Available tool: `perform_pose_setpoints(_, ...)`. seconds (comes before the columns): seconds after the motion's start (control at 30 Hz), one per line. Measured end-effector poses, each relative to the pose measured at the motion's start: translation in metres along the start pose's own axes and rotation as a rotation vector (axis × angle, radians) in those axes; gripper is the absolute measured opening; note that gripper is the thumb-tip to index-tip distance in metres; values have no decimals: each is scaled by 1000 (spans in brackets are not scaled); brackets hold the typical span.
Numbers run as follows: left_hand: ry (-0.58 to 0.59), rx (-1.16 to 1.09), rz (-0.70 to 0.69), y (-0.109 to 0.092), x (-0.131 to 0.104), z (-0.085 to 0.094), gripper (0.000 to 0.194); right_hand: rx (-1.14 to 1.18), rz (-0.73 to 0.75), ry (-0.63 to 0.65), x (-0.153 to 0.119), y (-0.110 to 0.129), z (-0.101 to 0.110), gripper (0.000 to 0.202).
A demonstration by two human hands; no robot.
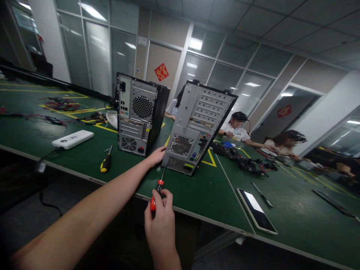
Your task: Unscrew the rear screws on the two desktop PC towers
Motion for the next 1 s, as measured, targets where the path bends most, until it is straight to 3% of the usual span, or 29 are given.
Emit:
perform_pose_setpoints(0.17,-7,-36,5,5,3,-2,49,25,-33,24,1,5,1,45)
perform_pose_setpoints(0.43,0,-50,7,2,0,-1,49,-1,-41,47,0,2,7,30)
perform_pose_setpoints(0.73,10,-25,36,-4,-4,2,51,-25,-18,-54,1,6,14,25)
perform_pose_setpoints(1.0,-2,-13,29,-9,-6,3,49,-77,21,39,-1,8,10,25)
Point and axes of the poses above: each hand's wrist, its own x-axis towards the middle knuckle, its own z-axis out of the back of the hand, y = z × x, the point moved 7 cm from there along x, towards the middle knuckle, and after that the axes turned 15 degrees about x, right-handed, at the moved point
